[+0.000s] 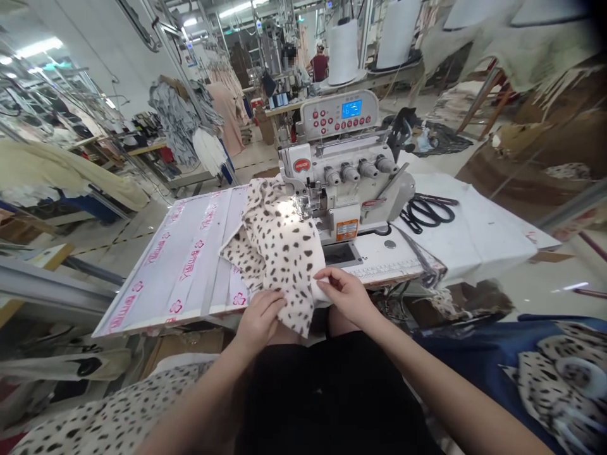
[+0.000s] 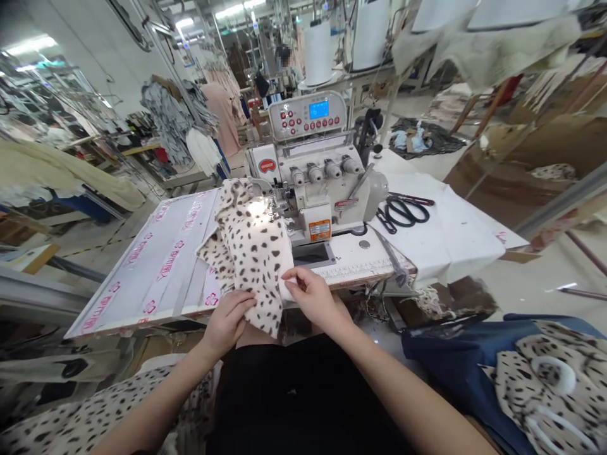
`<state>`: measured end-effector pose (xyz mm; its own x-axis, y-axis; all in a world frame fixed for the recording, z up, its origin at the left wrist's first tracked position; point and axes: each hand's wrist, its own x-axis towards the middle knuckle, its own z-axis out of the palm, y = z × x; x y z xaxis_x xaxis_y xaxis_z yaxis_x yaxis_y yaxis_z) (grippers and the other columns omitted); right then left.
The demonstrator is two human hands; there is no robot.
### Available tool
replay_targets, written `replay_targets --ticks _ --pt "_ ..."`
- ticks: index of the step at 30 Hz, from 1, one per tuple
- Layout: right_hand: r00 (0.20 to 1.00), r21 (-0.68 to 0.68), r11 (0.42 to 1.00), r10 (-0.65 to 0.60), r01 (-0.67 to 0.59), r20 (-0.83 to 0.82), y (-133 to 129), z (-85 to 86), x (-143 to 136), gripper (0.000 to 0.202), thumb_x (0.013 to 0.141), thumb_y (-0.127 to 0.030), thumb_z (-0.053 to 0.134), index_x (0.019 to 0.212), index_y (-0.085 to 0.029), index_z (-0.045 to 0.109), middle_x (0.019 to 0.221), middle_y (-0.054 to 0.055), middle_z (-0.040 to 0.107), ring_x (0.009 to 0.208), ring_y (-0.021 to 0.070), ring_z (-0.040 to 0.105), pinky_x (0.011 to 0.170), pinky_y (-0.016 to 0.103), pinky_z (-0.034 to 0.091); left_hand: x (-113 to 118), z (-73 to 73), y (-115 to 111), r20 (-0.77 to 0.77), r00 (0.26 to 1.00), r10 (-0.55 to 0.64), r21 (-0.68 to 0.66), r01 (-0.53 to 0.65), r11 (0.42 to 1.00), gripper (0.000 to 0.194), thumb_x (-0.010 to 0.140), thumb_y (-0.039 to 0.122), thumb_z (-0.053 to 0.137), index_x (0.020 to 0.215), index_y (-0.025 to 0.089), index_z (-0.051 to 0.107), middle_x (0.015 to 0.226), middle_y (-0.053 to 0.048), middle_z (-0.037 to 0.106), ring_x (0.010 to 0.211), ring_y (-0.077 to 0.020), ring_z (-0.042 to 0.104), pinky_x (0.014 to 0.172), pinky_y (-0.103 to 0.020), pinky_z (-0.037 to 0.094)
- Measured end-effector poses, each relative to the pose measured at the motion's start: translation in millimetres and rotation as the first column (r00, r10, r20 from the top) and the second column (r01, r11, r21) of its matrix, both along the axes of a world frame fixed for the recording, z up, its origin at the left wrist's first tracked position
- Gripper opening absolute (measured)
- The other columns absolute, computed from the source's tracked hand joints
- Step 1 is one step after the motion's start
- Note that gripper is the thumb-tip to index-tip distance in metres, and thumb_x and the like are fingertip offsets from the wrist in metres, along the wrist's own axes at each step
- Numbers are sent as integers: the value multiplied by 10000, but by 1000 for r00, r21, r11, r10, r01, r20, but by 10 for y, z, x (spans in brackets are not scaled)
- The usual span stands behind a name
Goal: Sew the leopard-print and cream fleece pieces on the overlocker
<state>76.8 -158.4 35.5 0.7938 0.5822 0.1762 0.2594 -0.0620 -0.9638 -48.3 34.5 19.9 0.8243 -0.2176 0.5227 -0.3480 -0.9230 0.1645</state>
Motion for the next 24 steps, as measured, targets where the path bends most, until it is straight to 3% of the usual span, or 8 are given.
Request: replay_targets --ticks 4,7,9,12,15,18,20,24 --pt "1000 32 999 19 -19 -5 -1 25 -18 119 744 -178 479 791 -184 588 793 12 595 722 148 523 673 255 392 -113 397 -136 38 997 -60 -81 63 995 282 774 61 401 1003 174 523 871 -81 573 821 -178 516 701 -347 469" --pt "993 117 992 63 -52 -99 0 83 -36 110 746 -201 462 694 -178 556 720 2 561 701 148 503 667 254 381 -204 647 -368 92 980 -178 -46 182 982 285 768 67 412 1019 155 516 782 -77 567 720 -170 497 615 -318 450" --pt "973 200 978 105 -63 -204 3 129 -49 197 791 -274 429 641 -177 515 646 -12 503 646 139 463 633 250 370 -223 714 -491 54 961 -271 0 271 962 305 774 79 407 1059 137 498 760 -74 570 677 -166 480 583 -314 437" --pt "932 300 952 154 -52 -328 12 179 -45 304 837 -404 390 650 -181 476 622 -23 437 600 124 409 588 242 355 -207 685 -571 -55 947 -318 84 321 943 318 779 71 394 1078 125 488 710 -58 563 618 -156 454 540 -302 426" --pt "948 241 968 141 -72 -287 22 180 -13 311 791 -420 495 602 -183 426 585 -42 357 556 106 347 532 221 315 -166 677 -559 -175 945 -276 134 301 944 280 788 89 405 1031 151 530 654 -44 536 586 -161 449 505 -301 423" --pt "979 142 985 120 -98 -162 19 167 11 293 769 -369 554 588 -176 427 589 -43 346 581 104 348 552 216 313 -34 830 -502 -334 889 -311 -39 317 948 207 803 241 528 999 192 571 785 -53 572 718 -172 519 613 -314 476" --pt "976 144 980 156 -135 -152 6 185 11 264 774 -359 558 618 -173 453 617 -34 386 617 110 379 580 218 334 159 976 -444 -304 903 -304 -233 239 943 199 806 306 546 971 207 595 905 -54 585 859 -166 538 748 -316 485" --pt "916 227 955 258 -193 -307 -43 284 -8 274 769 -427 557 679 -175 497 638 -19 455 617 122 430 586 235 378 718 1138 -280 -90 994 57 -372 -86 924 200 863 229 437 908 197 629 1014 -47 581 959 -152 534 864 -327 455"
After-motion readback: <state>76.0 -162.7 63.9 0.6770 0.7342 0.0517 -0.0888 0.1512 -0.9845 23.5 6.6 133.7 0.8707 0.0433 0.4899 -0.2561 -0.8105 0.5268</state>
